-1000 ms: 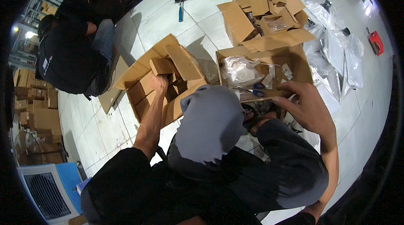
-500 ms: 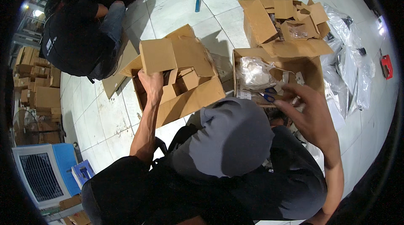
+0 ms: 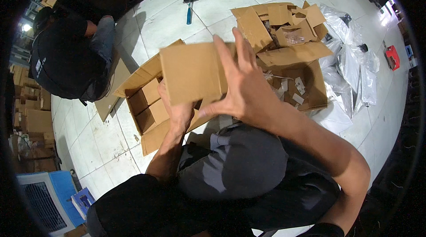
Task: The person sits on the floor and repeatedly picks up small cylindrical electronic components from a cardboard box. They apply a small white label to each component and place them on the floor in a growing pile. The person continues this process for the duration of the clip.
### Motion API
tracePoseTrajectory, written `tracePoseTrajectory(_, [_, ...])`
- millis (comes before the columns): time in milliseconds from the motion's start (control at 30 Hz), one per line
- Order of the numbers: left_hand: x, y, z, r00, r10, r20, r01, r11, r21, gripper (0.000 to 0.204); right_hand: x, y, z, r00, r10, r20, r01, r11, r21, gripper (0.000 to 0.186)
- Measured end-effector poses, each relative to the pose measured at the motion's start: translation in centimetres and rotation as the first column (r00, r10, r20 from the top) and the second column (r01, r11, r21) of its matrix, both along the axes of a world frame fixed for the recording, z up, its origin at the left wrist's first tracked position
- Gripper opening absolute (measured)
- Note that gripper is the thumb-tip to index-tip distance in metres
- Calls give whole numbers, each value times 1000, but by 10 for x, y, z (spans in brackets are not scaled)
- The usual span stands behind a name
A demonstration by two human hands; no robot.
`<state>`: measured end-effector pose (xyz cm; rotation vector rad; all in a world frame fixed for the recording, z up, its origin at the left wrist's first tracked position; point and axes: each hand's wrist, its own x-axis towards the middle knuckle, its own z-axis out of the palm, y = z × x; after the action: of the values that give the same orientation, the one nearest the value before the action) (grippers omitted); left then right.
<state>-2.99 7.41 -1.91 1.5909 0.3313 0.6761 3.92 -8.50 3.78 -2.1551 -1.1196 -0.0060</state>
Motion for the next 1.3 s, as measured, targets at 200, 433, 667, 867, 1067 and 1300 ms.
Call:
tracePoseTrajectory(200, [8,-3,-7,996,-37,-77,28,992,-123,47,4,2,-18,996,-76,35,75,996,49,94])
tracePoseTrajectory(433, [12,30,-27,977,-192,89,207,777,-594,65,28,-29,-39,932,-342,-122,276,885,-374,20])
tracePoseTrajectory(667, [1,50,-59,947,-281,154,283,510,-812,63,138,-114,-49,731,-526,434,631,763,-138,34])
tracePoseTrajectory(867, [-5,33,-77,934,-356,4,182,469,-864,53,248,-109,-125,619,-135,774,295,953,-70,51])
tracePoseTrajectory(1067, [-21,40,-100,931,-363,43,215,447,-868,55,266,-67,-141,882,-286,373,414,849,-327,46])
tracePoseTrajectory(1300, [-25,45,-116,951,-304,-47,71,366,-928,52,262,-57,-153,637,-183,-749,460,870,178,27])
